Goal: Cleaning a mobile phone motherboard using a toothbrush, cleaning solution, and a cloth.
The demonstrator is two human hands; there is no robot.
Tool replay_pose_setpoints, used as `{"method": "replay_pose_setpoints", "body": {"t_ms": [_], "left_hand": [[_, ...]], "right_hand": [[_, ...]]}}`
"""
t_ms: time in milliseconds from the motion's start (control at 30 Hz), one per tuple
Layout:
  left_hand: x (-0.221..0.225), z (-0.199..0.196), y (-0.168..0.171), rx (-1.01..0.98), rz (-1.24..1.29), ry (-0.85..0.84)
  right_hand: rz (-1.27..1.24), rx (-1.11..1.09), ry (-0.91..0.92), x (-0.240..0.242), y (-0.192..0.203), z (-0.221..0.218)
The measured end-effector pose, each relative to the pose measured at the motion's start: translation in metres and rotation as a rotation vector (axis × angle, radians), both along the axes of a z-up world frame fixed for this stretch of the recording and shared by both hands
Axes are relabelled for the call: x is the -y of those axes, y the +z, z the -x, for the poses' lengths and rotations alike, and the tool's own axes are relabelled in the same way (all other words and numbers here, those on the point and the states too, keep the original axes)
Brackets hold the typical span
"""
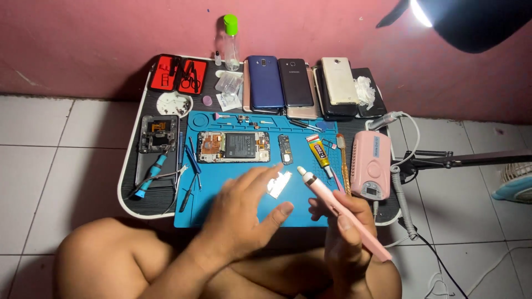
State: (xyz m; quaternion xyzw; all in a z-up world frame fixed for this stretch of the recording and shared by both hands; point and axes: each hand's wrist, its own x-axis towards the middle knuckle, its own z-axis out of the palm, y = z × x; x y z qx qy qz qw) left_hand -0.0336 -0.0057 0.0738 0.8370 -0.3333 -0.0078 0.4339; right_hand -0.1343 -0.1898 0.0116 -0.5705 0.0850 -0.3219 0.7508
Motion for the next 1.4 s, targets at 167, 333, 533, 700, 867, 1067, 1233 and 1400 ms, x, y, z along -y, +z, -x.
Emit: {"method": "replay_pose_setpoints", "body": {"t_ms": [167,333,533,700,867,1067,1233,1400], "left_hand": [[0.025,0.036,0.02,-1.121,0.559,0.078],[0.009,0.022,0.001,-1.029,0.881,0.33],[-0.017,0.044,0.01,-0.702,0.054,-0.051],[-0.011,0.059,-0.022,-0.34,-0.201,-0.03],[-0.029,0.045,-0.003,-0.413,-0.145,0.023],[-0.028,0.048,-0.011,-0.802,0.156,0.031],[-0.016,0.046,-0.011,-1.081,0.365,0.096],[-0.008,0.04,-0.006,-1.177,0.503,0.132]], "right_hand": [[0.035,-0.246,-0.06,-0.072,0.017,0.02],[0.998,-0.111,0.293,-0.012,0.01,0.024],[0.749,-0.449,0.196,0.015,0.046,0.023],[0.911,-0.532,0.326,-0.012,0.062,-0.004],[1.16,-0.866,0.192,0.008,0.071,-0.035],[1.806,-1.321,-0.138,0.08,0.015,-0.097],[1.842,-1.609,0.186,0.075,0.027,-0.135],[1.488,-1.733,0.168,0.054,0.078,-0.145]]}}
